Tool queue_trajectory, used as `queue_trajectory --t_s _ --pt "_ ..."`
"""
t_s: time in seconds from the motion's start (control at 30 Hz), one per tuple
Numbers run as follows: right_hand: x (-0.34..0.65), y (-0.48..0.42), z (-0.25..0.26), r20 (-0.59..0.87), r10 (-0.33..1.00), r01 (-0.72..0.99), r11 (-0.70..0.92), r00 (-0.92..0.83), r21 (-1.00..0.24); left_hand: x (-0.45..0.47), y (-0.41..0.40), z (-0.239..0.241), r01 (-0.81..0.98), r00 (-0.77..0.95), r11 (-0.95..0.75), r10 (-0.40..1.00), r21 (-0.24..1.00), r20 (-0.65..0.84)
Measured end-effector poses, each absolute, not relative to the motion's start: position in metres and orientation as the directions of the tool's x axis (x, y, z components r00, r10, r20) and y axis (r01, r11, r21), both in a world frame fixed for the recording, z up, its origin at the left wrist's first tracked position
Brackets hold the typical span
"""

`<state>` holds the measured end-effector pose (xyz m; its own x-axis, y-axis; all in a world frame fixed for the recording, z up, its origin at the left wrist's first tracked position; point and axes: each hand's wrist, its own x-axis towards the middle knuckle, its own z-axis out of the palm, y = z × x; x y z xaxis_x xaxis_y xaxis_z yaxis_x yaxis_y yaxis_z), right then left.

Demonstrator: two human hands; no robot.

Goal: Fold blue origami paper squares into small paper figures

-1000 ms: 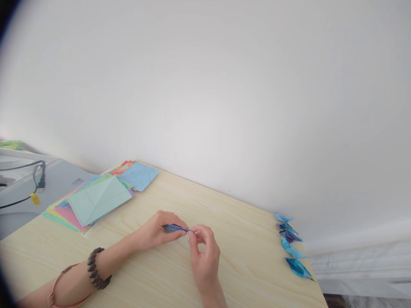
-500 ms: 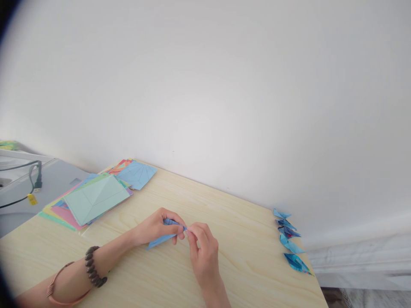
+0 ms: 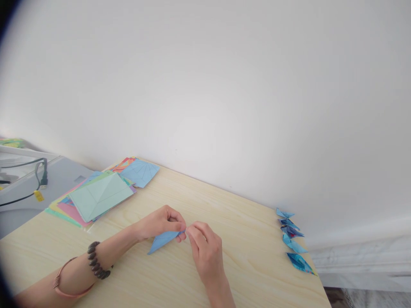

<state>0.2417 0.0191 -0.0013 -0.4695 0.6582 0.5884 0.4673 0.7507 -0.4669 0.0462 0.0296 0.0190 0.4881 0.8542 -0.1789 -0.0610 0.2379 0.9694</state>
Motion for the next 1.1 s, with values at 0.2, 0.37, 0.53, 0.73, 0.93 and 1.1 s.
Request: queue_trajectory --t_s 0.2,0.37,0.53,0.73,0.93,1.1 --pt "0.238 0.019 -0.001 0.573 0.706 0.433 0.708 -0.415 -0.558 0.046 0.029 0.019 -0.035 0.474 0.205 0.865 0.978 -0.165" --pt "0.235 0.019 -0.004 0.508 0.782 0.366 0.620 -0.361 -0.694 0.047 0.028 0.016 -0.016 0.442 0.151 0.888 0.988 -0.128" --pt "0.233 0.016 -0.002 0.347 0.882 0.329 0.446 -0.318 -0.832 0.051 0.027 0.015 0.054 0.403 0.053 0.913 0.997 -0.070" --pt "0.235 0.017 0.001 0.003 0.949 0.315 0.107 -0.314 -0.943 0.057 0.024 0.013 0.295 0.323 -0.176 0.943 0.939 0.075" --pt "0.236 0.018 0.002 -0.041 0.939 0.297 0.066 -0.342 -0.952 0.057 0.023 0.011 0.331 0.322 -0.200 0.943 0.922 0.089" --pt "0.234 0.016 0.005 0.028 0.950 0.381 0.152 -0.312 -0.912 0.056 0.023 0.013 0.306 0.306 -0.149 0.951 0.940 0.051"
